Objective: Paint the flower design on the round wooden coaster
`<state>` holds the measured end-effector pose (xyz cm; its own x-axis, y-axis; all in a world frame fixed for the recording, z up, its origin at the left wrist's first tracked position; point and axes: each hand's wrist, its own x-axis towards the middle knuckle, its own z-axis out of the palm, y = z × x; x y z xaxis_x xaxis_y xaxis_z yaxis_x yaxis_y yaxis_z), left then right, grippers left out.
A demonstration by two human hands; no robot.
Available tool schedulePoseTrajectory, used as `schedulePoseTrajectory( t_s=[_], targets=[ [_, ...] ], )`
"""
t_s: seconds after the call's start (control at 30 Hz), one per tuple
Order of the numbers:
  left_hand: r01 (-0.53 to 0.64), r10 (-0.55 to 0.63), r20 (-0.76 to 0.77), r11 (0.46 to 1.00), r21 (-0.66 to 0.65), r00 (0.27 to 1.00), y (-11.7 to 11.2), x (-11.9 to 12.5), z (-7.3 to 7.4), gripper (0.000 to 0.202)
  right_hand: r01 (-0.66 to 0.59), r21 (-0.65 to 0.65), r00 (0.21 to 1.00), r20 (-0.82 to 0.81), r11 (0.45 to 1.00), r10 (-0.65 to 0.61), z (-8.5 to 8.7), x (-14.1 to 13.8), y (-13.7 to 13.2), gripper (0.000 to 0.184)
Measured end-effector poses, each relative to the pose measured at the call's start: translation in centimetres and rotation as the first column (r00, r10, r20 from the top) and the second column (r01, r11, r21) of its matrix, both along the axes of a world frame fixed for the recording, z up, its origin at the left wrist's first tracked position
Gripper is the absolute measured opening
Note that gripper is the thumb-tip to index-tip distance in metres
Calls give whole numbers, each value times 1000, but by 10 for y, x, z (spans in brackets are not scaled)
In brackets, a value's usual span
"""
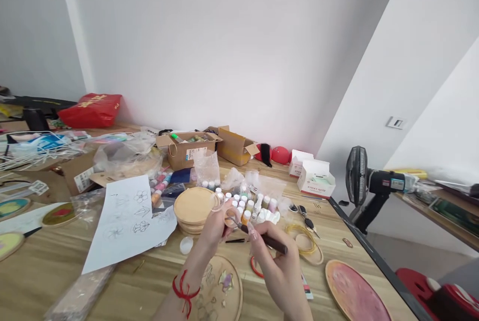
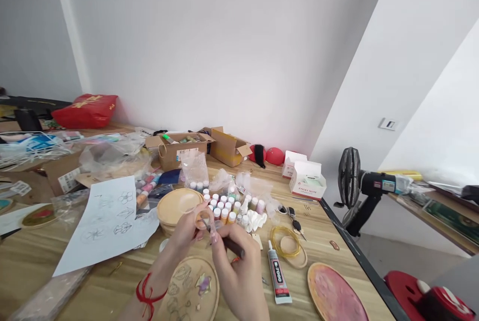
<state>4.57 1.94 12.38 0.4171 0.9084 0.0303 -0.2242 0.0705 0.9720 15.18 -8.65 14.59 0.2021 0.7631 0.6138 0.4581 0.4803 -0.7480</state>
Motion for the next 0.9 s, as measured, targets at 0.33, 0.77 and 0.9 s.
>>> schedulePoseTrajectory(
  t_s=[0.33,0.77,0.9],
  targets=[
    [85,-86,-62,996,-15,994,-4,6,3,44,145,89,988,47,985,-150,0,8,3,50],
    [153,-153,-130,988,-7,980,8,10,-16,42,224,200,956,146,954,-255,-5,-1,11,47],
    [157,-168,-132,984,-88,977,13,6,-17,41,194,188,973,86,963,-213,-5,-5,17,46]
  ],
)
